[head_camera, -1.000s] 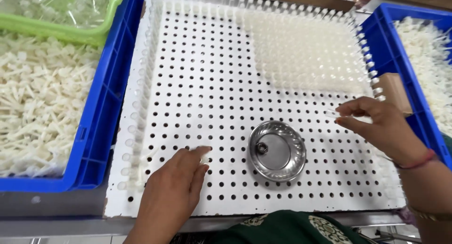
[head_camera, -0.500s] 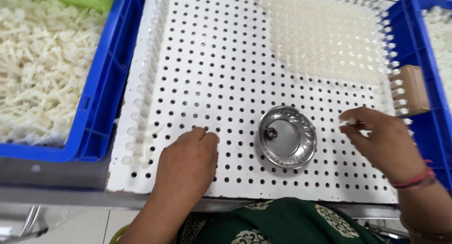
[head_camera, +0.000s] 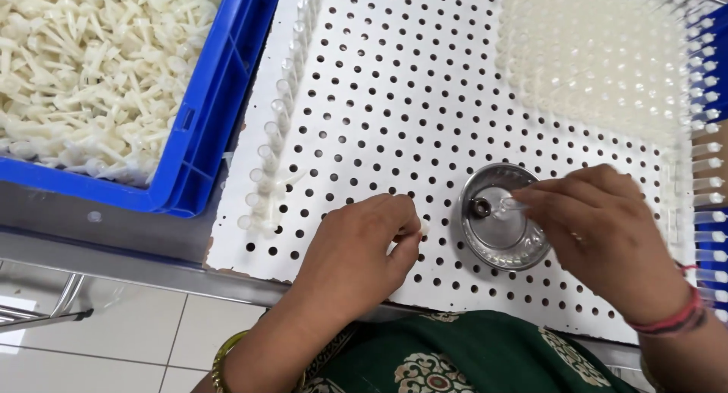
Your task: Assembling small plastic components into containers at a manufacturing station.
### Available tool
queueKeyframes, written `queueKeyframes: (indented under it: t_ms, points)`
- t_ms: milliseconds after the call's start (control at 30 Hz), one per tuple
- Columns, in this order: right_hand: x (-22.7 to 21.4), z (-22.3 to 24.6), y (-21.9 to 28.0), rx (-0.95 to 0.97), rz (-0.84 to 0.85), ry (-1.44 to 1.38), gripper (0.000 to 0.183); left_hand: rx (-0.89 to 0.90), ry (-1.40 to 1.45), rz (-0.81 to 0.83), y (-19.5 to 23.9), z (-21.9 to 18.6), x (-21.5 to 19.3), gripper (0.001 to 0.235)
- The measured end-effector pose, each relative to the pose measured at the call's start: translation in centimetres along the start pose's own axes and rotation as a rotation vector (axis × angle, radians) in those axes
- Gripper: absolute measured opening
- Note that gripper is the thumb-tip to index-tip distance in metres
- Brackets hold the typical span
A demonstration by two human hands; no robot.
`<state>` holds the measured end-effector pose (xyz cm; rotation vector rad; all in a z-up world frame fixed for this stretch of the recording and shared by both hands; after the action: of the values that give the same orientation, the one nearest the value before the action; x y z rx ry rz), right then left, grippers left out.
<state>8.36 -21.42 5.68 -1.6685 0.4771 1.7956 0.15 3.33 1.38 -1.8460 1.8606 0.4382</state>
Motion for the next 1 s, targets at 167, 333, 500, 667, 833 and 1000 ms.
queueKeyframes:
  t_ms: [167,333,500,667,833,1000]
  points:
    - [0.3,0.9,-0.9,-0.125,-0.028,-0.025,0.024,-0.041,0.153,0.003,-0.3,0.7,0.0,0.017]
    - [0.3,1.6,-1.6,-0.07,-0.011,-0.019,0.028,0.015,0.097,-0.033,-0.1,0.8,-0.4,0.015]
    - [0.4,0.3,-0.2,0.065,-0.062,-0.195,0.024,0.063,0.109,-0.074,-0.9,-0.1,-0.1,0.014]
    - [2.3,-2.5,3.8,0.538,-0.272,-1.206,0.018,0.015,0.518,0.007,-2.2,-0.7,3.5,0.022]
    - [2.8,-2.3,5.8,0.567,-0.288,-1.243,0.024,-0.082,0.875,0.104,-1.6,-1.3,5.5,0.028]
    - [2.0,-2.3,5.9,0.558,-0.256,-1.298,0.026,-0.026,0.777,0.097,-1.3,-2.4,4.5,0.024]
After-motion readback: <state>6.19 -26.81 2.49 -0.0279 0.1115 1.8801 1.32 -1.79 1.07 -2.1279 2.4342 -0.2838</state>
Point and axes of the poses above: each hand's wrist, its own y-axis away from the middle knuckle, its own x-axis out of the palm, z = x × y, the point moved 2 cm from there along -y, towards the middle knuckle, and after that the axes turned 2 degrees about -y, right-handed, at the moved point
